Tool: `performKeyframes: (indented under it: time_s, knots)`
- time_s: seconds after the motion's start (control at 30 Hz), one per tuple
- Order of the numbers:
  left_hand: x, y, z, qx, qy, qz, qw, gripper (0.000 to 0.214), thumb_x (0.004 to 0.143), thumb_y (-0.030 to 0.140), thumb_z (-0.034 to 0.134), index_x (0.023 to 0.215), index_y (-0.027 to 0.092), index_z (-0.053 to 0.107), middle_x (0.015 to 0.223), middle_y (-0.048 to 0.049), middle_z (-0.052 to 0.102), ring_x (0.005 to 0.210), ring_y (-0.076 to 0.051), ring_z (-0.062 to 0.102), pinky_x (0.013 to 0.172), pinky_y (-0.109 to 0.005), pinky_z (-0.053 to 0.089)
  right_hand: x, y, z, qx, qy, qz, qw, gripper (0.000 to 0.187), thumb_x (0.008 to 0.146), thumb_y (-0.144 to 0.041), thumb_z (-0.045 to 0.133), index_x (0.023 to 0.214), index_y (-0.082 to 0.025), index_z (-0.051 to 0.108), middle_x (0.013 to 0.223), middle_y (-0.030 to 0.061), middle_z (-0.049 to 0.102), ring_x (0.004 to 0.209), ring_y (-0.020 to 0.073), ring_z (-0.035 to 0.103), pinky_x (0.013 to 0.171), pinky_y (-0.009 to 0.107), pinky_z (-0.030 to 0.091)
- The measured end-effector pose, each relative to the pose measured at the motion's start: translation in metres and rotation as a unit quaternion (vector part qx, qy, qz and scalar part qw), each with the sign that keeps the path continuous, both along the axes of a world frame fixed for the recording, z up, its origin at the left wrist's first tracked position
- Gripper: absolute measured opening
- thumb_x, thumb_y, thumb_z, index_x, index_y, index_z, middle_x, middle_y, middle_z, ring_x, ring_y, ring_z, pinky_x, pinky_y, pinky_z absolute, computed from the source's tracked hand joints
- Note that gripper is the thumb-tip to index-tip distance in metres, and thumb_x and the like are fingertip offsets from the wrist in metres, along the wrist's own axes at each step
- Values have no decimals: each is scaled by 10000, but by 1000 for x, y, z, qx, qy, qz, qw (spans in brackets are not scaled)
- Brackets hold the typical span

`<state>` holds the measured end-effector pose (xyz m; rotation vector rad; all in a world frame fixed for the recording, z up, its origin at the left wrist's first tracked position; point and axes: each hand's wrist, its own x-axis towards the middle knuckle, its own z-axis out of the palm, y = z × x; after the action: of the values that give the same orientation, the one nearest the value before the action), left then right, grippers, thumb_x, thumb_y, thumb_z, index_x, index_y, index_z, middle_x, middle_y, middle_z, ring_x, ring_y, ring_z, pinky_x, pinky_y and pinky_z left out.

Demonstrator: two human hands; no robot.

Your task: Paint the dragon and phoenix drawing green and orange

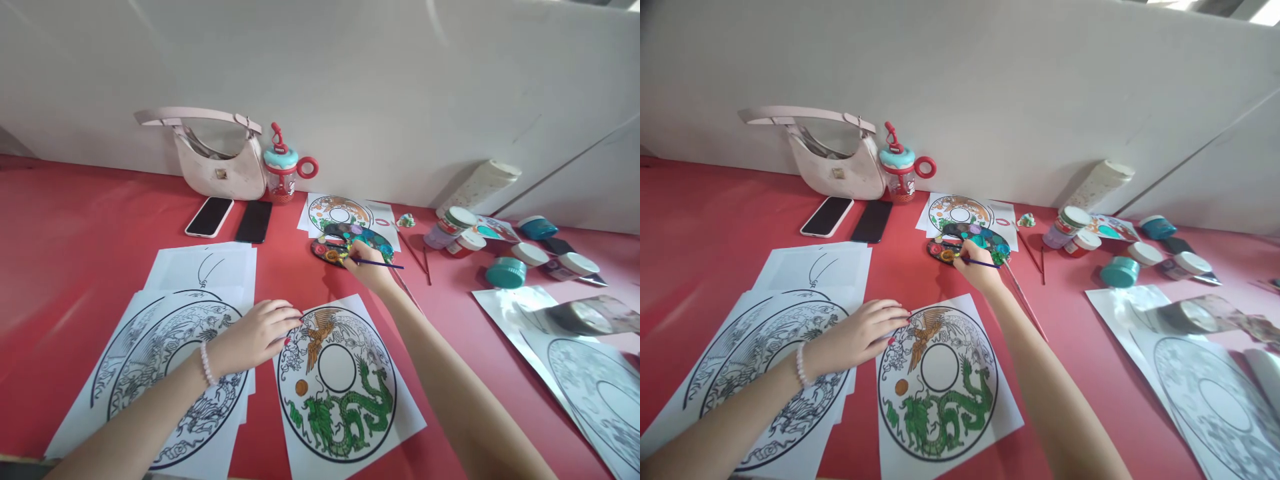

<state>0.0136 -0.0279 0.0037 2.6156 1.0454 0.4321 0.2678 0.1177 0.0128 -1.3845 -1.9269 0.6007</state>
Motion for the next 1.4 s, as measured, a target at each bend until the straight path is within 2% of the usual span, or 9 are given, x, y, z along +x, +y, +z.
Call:
performKeyframes:
  time_s: [0.23,0.37,0.53,0.63,0.77,0.87,0.97,1.1,1.4]
  knots:
    - [1,0,2,7,2,-1,1000,337,890,137,497,1223,178,535,1268,-73,569,1202,-234,469,992,-448,452,-1,0,6,-3,3,16,1000,108,606,-224,508,596,-211,401,546,-29,440,523,113,365,509,250,271]
    - [1,-2,0,7,0,4,1000,348,907,145,475,1248,193,518,1283,-73,557,1209,-235,462,1003,-459,443,-2,-15,12,-2,35,22,999,88,628,-216,474,610,-213,388,544,-35,419,524,106,367,509,242,300]
    - [3,-7,0,34,9,-5,999,343,913,166,478,1254,178,512,1251,-93,557,1185,-257,467,970,-477,464,-5,-77,10,-35,68,40,996,22,694,-195,456,699,-208,439,602,-27,477,535,103,444,496,224,369]
    - [5,-10,2,30,5,-15,999,282,914,137,459,1176,167,561,1191,-94,564,1139,-244,488,958,-457,466,-6,-121,6,-72,103,67,990,77,723,-139,467,754,-209,454,658,-19,514,561,100,478,508,217,406]
    - [5,-9,3,6,-1,-22,1000,278,920,123,440,1157,186,571,1157,-83,562,1116,-231,497,947,-432,462,-8,-156,1,-9,94,109,990,184,737,-62,464,795,-227,407,686,-30,491,591,95,463,537,216,410]
    - [3,-6,3,1,-11,-32,999,293,905,102,426,1158,163,561,1171,-96,558,1107,-236,496,949,-445,452,-11,-162,-2,30,82,151,985,213,756,-44,472,806,-231,383,687,-25,466,602,105,447,530,229,400]
    - [2,-5,2,-17,-12,-34,999,279,918,120,418,1152,159,566,1178,-97,566,1124,-237,489,963,-447,441,-13,-160,-4,35,66,168,983,216,764,-39,475,807,-228,380,699,-14,466,614,111,450,526,237,411]
    - [1,-5,4,-36,-3,-36,999,264,920,128,429,1139,160,573,1160,-86,586,1110,-234,502,955,-434,445,-16,-159,-4,38,52,170,983,215,773,-29,464,802,-224,377,694,-7,474,620,112,463,523,239,420]
    - [0,-5,5,-30,-11,-35,999,261,920,121,433,1139,159,570,1166,-85,587,1107,-223,502,967,-416,439,-18,-158,-5,53,25,170,984,234,760,-16,468,794,-226,373,667,-10,462,594,115,439,501,246,399]
